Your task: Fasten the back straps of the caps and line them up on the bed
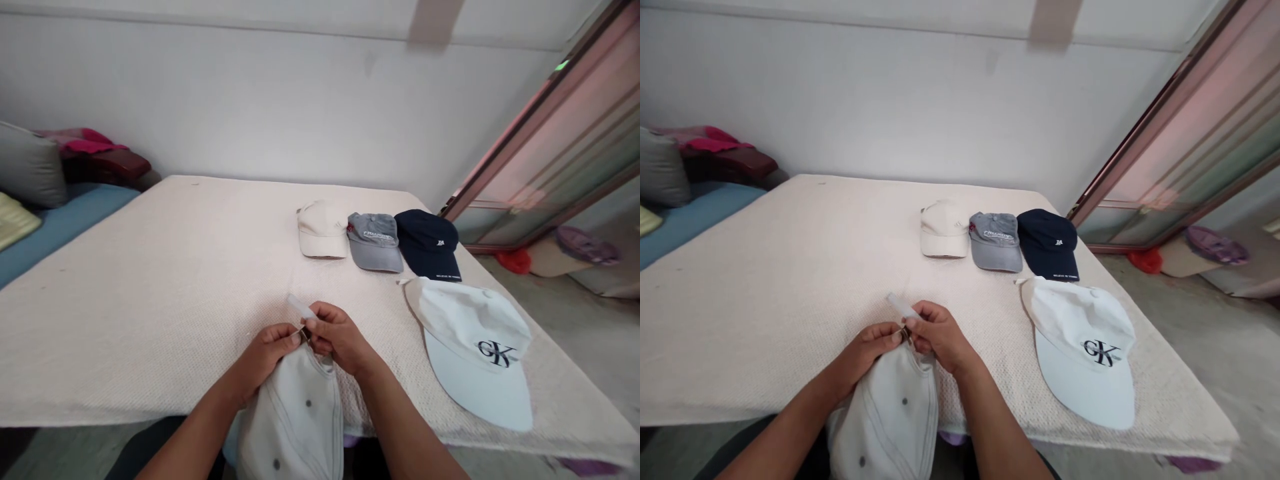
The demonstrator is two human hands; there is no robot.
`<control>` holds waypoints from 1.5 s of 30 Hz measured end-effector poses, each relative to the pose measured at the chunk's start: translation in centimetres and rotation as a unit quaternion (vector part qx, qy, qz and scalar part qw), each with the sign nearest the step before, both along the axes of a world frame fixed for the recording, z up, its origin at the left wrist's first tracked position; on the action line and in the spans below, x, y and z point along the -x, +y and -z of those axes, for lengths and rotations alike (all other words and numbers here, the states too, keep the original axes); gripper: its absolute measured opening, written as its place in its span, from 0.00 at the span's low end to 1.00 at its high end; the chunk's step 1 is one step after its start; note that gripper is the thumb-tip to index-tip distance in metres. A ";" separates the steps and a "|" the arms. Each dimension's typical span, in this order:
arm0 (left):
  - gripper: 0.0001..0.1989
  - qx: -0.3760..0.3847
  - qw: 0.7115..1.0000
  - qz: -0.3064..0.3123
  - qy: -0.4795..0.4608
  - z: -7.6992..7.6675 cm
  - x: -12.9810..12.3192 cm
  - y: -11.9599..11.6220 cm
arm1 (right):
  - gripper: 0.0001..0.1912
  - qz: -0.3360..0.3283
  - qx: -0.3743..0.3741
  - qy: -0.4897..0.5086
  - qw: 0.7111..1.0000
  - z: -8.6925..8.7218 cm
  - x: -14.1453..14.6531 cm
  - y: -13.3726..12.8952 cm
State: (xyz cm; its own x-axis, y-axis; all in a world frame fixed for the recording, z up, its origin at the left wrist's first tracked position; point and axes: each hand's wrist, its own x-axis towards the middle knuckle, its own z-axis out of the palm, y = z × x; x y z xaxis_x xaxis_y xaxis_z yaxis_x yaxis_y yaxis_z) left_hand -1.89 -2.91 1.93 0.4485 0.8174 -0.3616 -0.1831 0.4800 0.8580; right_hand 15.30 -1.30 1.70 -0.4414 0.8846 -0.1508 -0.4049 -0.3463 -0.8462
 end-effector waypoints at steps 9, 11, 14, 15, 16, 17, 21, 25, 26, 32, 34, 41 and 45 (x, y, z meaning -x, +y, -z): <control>0.11 0.018 0.999 -0.025 0.034 0.2 -0.4 0.1 | 0.15 -0.023 -0.046 -0.060 0.997 -0.6 -0.1 -0.4; 0.10 0.048 0.998 -0.026 -0.013 -0.1 -0.2 -0.1 | 0.16 -0.006 -0.028 -0.058 0.998 -0.7 -0.4 -0.3; 0.09 0.088 0.993 -0.059 -0.061 -0.3 0.2 -0.1 | 0.16 0.017 -0.003 -0.063 0.998 -0.6 -1.0 0.1; 0.09 0.094 0.991 -0.072 -0.069 -0.2 0.4 0.0 | 0.15 0.023 0.005 -0.061 0.998 -0.5 -1.2 0.2; 0.09 0.096 0.989 -0.082 -0.074 -0.2 0.5 0.0 | 0.14 0.026 0.011 -0.054 0.998 -0.4 -1.4 0.3; 0.08 0.094 0.988 -0.089 -0.079 -0.2 0.6 0.1 | 0.12 0.025 0.017 -0.045 0.999 -0.4 -1.5 0.4; 0.07 0.077 0.990 -0.075 -0.094 -0.3 0.8 0.1 | 0.09 -0.003 0.030 -0.026 0.999 -0.4 -1.3 0.3; 0.08 0.067 0.995 -0.038 -0.066 -0.6 0.5 -0.1 | 0.10 -0.021 0.008 -0.027 0.999 -0.3 -0.3 0.0; 0.07 0.060 0.996 -0.036 -0.052 -0.6 0.4 -0.2 | 0.10 -0.029 -0.002 -0.027 0.999 -0.2 0.0 -0.1; 0.04 0.010 0.995 -0.083 0.052 -0.5 0.5 -0.4 | 0.10 -0.044 -0.046 -0.086 0.994 0.2 0.9 -0.2; 0.06 -0.002 0.997 -0.070 0.035 -0.5 0.5 -0.4 | 0.11 -0.037 -0.042 -0.086 0.995 0.2 0.9 -0.2; 0.07 0.034 0.998 -0.027 -0.046 -0.6 0.5 -0.6 | 0.10 0.017 -0.015 -0.057 0.998 -0.2 -0.4 0.0; 0.10 0.044 0.996 -0.037 -0.069 -0.6 1.1 -0.6 | 0.10 -0.009 0.004 -0.062 0.998 -0.4 -1.3 0.1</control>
State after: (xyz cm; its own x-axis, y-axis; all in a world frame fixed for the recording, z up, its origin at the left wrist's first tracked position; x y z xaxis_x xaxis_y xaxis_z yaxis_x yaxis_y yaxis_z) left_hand -2.94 -3.50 2.53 0.4382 0.8181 -0.3724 -0.3347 0.5330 0.7771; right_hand 16.64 -1.24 2.14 -0.4340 0.8757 -0.2117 -0.2919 -0.3590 -0.8865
